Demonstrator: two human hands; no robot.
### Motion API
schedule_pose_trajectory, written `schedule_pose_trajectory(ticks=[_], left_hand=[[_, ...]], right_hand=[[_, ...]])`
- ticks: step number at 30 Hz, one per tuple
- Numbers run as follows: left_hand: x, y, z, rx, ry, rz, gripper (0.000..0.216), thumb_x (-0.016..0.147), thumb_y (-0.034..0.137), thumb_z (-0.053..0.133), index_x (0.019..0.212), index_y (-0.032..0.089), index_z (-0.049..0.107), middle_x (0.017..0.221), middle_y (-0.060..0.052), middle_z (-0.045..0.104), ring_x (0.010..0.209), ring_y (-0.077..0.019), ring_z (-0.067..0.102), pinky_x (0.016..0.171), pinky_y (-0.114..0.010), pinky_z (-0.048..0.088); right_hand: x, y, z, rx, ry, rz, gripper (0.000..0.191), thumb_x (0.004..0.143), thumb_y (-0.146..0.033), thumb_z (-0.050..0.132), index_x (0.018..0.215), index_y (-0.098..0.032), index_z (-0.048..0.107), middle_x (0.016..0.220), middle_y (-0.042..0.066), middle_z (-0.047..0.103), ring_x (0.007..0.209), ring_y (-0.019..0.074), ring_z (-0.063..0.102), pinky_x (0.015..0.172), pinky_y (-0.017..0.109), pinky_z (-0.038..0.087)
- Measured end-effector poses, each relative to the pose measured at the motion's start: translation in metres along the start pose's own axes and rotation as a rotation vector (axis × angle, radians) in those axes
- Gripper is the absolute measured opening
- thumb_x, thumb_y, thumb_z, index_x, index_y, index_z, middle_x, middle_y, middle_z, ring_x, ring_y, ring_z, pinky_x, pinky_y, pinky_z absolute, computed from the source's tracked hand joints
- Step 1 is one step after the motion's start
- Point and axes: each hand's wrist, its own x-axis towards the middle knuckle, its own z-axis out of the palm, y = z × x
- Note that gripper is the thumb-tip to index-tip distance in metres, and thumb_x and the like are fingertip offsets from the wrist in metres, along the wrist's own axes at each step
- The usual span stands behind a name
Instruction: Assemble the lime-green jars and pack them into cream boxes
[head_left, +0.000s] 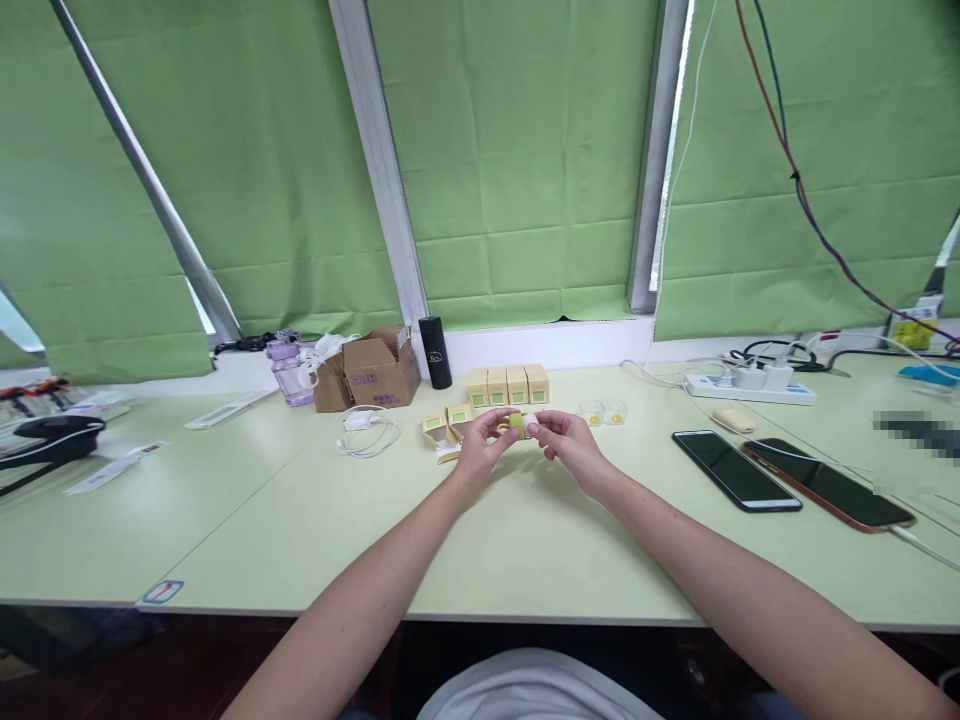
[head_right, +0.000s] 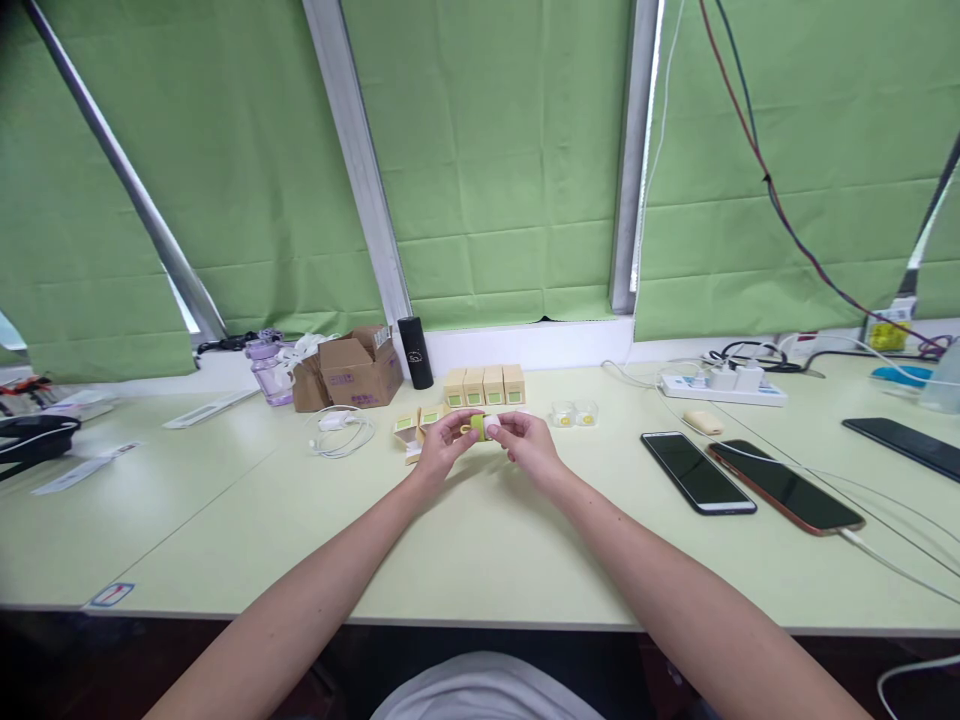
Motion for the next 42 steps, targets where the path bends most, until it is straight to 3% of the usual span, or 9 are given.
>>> schedule_pose_trajectory(ticks=[3, 9, 13, 18, 23, 28, 34, 38, 42], left_hand=[[0.000, 0.000, 0.001, 0.020, 0.005, -0.002, 0.049, 0.080, 0.050, 0.085, 0.116, 0.019, 0.076, 0.125, -0.014, 0.075, 0.110, -0.0280, 0.071, 0.091, -0.037, 0.055], [0.001, -0.003, 0.003, 0.058, 0.029, -0.012, 0.050, 0.079, 0.052, 0.085, 0.116, 0.019, 0.076, 0.121, -0.014, 0.076, 0.108, -0.0274, 0.072, 0.089, -0.037, 0.055], [0.002, -0.007, 0.004, 0.134, 0.059, -0.003, 0.049, 0.081, 0.053, 0.084, 0.116, 0.019, 0.078, 0.119, -0.014, 0.077, 0.109, -0.0283, 0.071, 0.090, -0.039, 0.054], [-0.001, -0.002, 0.008, 0.336, 0.079, 0.059, 0.042, 0.093, 0.052, 0.071, 0.123, 0.024, 0.077, 0.126, -0.013, 0.074, 0.124, -0.0298, 0.060, 0.098, -0.043, 0.052], [-0.008, 0.009, 0.014, 0.506, 0.122, 0.201, 0.047, 0.096, 0.045, 0.069, 0.139, 0.028, 0.065, 0.138, -0.012, 0.061, 0.134, -0.0290, 0.052, 0.107, -0.046, 0.050], [-0.014, 0.014, 0.016, 0.633, 0.104, 0.327, 0.047, 0.093, 0.034, 0.071, 0.138, 0.027, 0.062, 0.139, -0.012, 0.056, 0.134, -0.0309, 0.054, 0.114, -0.048, 0.046], [-0.016, 0.016, 0.019, 0.537, 0.062, 0.242, 0.044, 0.099, 0.042, 0.063, 0.141, 0.027, 0.063, 0.139, -0.013, 0.062, 0.098, -0.0252, 0.067, 0.091, -0.042, 0.056], [-0.015, 0.014, 0.019, 0.396, 0.069, 0.196, 0.048, 0.099, 0.045, 0.062, 0.143, 0.026, 0.062, 0.141, -0.014, 0.064, 0.113, -0.0291, 0.066, 0.085, -0.038, 0.059], [-0.012, 0.009, 0.019, 0.201, 0.056, 0.079, 0.056, 0.100, 0.050, 0.060, 0.149, 0.023, 0.056, 0.135, -0.015, 0.066, 0.107, -0.0259, 0.069, 0.086, -0.039, 0.063]], right_hand=[[0.000, 0.001, 0.001, 0.003, 0.003, -0.004, 0.051, 0.063, -0.055, 0.088, 0.095, -0.017, 0.076, 0.078, 0.003, 0.069, 0.063, 0.0125, 0.051, 0.051, 0.026, 0.038], [-0.003, 0.000, 0.002, -0.005, -0.026, -0.066, 0.061, 0.070, -0.053, 0.084, 0.123, -0.022, 0.074, 0.067, -0.005, 0.055, 0.062, 0.0133, 0.050, 0.052, 0.026, 0.042], [-0.003, 0.001, 0.001, -0.041, -0.031, -0.081, 0.054, 0.074, -0.055, 0.080, 0.116, -0.021, 0.076, 0.067, -0.003, 0.057, 0.063, 0.0143, 0.052, 0.051, 0.027, 0.042], [0.001, 0.004, 0.001, -0.059, 0.006, -0.117, 0.055, 0.074, -0.056, 0.080, 0.115, -0.020, 0.074, 0.065, -0.004, 0.055, 0.061, 0.0143, 0.052, 0.049, 0.026, 0.043], [0.004, 0.006, 0.002, -0.048, 0.044, -0.125, 0.057, 0.072, -0.059, 0.081, 0.113, -0.020, 0.071, 0.068, -0.003, 0.058, 0.064, 0.0153, 0.057, 0.048, 0.025, 0.046], [0.004, 0.009, 0.003, -0.045, 0.057, -0.109, 0.057, 0.074, -0.063, 0.080, 0.109, -0.020, 0.068, 0.077, 0.000, 0.066, 0.068, 0.0157, 0.061, 0.049, 0.024, 0.048], [0.002, 0.012, 0.005, -0.065, 0.051, -0.104, 0.057, 0.076, -0.067, 0.078, 0.104, -0.020, 0.063, 0.079, 0.002, 0.068, 0.070, 0.0163, 0.062, 0.049, 0.024, 0.046], [0.001, 0.012, 0.006, -0.081, 0.027, -0.136, 0.059, 0.076, -0.068, 0.077, 0.106, -0.020, 0.062, 0.081, 0.003, 0.069, 0.070, 0.0168, 0.061, 0.050, 0.025, 0.046], [-0.001, 0.010, 0.006, -0.149, 0.003, -0.213, 0.056, 0.079, -0.064, 0.076, 0.110, -0.019, 0.062, 0.084, 0.004, 0.069, 0.079, 0.0203, 0.065, 0.057, 0.028, 0.049]])
